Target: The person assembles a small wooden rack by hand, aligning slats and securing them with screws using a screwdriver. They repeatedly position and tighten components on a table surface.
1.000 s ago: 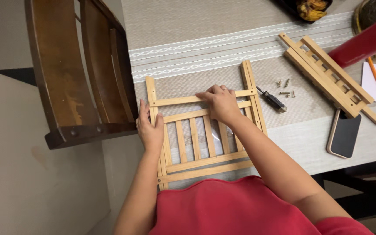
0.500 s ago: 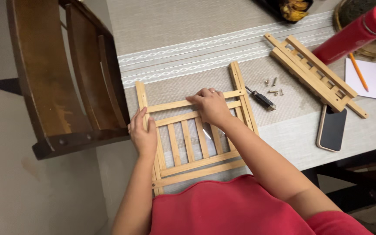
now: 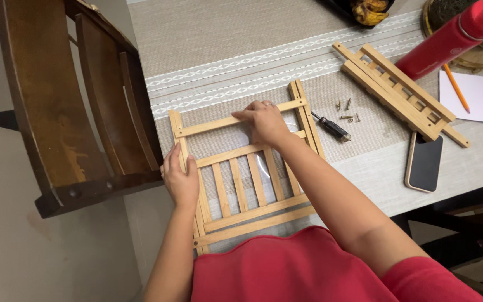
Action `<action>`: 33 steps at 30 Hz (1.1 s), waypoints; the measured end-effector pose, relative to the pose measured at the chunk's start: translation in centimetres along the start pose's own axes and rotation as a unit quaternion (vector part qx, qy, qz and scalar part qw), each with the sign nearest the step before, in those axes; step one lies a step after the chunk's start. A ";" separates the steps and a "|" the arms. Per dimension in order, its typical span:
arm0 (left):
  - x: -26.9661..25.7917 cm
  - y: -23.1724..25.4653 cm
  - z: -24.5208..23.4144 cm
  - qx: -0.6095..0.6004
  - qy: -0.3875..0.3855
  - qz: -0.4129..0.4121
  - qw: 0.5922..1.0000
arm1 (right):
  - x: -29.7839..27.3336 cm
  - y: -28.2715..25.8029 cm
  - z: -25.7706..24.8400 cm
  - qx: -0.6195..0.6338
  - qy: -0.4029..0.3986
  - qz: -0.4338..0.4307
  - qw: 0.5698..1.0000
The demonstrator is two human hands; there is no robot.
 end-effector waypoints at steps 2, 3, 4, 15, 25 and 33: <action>0.0 -0.2 0.1 0.008 0.000 0.003 1.000 | 0.4 0.7 0.6 -0.008 -0.042 0.033 0.999; 0.0 -0.3 0.2 0.014 -0.001 0.001 1.000 | 0.6 1.0 1.0 -0.012 -0.063 0.049 0.997; 0.0 -0.3 0.3 0.019 -0.003 -0.001 1.000 | 0.8 0.9 1.0 -0.011 -0.064 0.047 0.997; 2.2 -1.3 0.7 0.035 -0.090 -0.070 0.993 | -2.4 6.2 -3.5 0.018 0.071 0.149 0.986; 3.5 -2.7 1.1 0.022 -0.105 -0.080 0.991 | -7.0 14.1 -5.1 0.243 0.041 0.322 0.914; 4.0 -3.2 1.3 -0.006 -0.118 -0.062 0.991 | -7.5 15.4 -4.8 0.368 0.012 0.297 0.881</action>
Point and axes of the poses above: each hand's wrist, its own x-axis towards the middle knuckle, its own z-axis out of the palm, y = z × x, the point moved 9 cm from there along x, towards the middle knuckle
